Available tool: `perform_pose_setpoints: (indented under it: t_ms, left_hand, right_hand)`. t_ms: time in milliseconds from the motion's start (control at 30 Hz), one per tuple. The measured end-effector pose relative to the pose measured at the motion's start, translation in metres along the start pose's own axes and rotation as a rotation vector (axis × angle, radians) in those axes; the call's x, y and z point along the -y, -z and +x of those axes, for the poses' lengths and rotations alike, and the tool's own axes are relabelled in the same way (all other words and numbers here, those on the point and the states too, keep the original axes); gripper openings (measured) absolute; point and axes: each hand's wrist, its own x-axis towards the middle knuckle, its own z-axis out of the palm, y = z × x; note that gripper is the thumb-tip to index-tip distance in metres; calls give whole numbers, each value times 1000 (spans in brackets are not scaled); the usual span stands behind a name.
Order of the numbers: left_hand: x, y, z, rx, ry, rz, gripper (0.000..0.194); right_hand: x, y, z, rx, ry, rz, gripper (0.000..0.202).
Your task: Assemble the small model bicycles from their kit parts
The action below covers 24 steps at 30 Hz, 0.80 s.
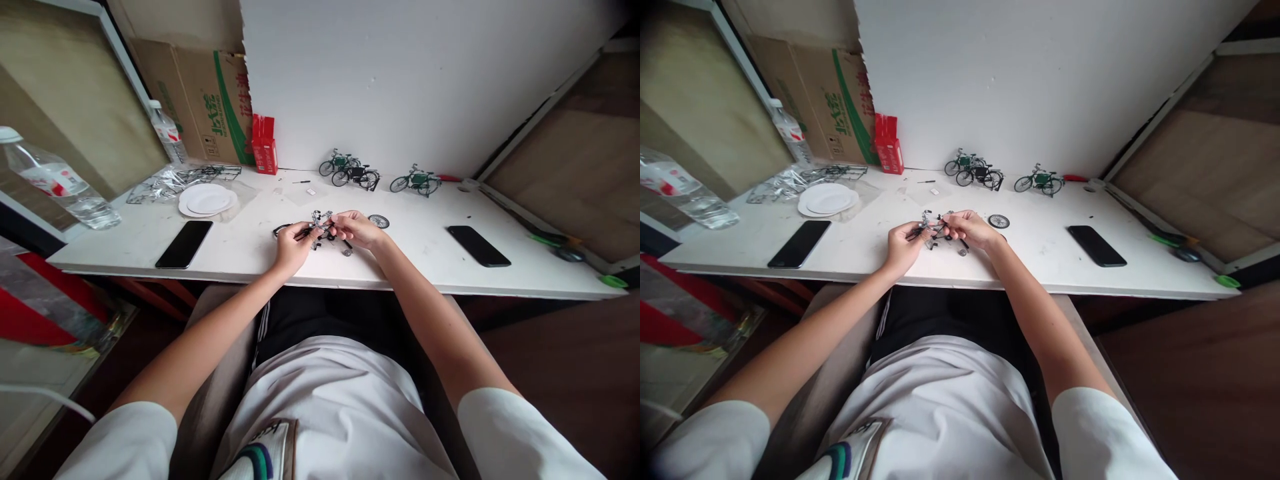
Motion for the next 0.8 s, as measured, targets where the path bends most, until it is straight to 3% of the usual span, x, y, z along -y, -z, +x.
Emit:
perform_pose_setpoints:
  t_ms: [133, 300, 400, 633, 800]
  left_hand:
    - [-2, -1, -1, 10, 2, 37, 32]
    - [-3, -1, -1, 5, 22, 13, 33]
    - [0, 0, 1, -12, 39, 5, 35]
    - [4, 0, 4, -175, 105, -31, 44]
    - [-1, 9, 16, -249, 278, -154, 51]
  right_hand:
    - [4, -1, -1, -9, -20, -3, 42]
    - [4, -4, 0, -64, -25, -23, 64]
    - [0, -4, 2, -170, -28, -58, 74]
    - [-5, 4, 10, -512, 143, -173, 82]
    - [-6, 3, 10, -584, 209, -324, 83]
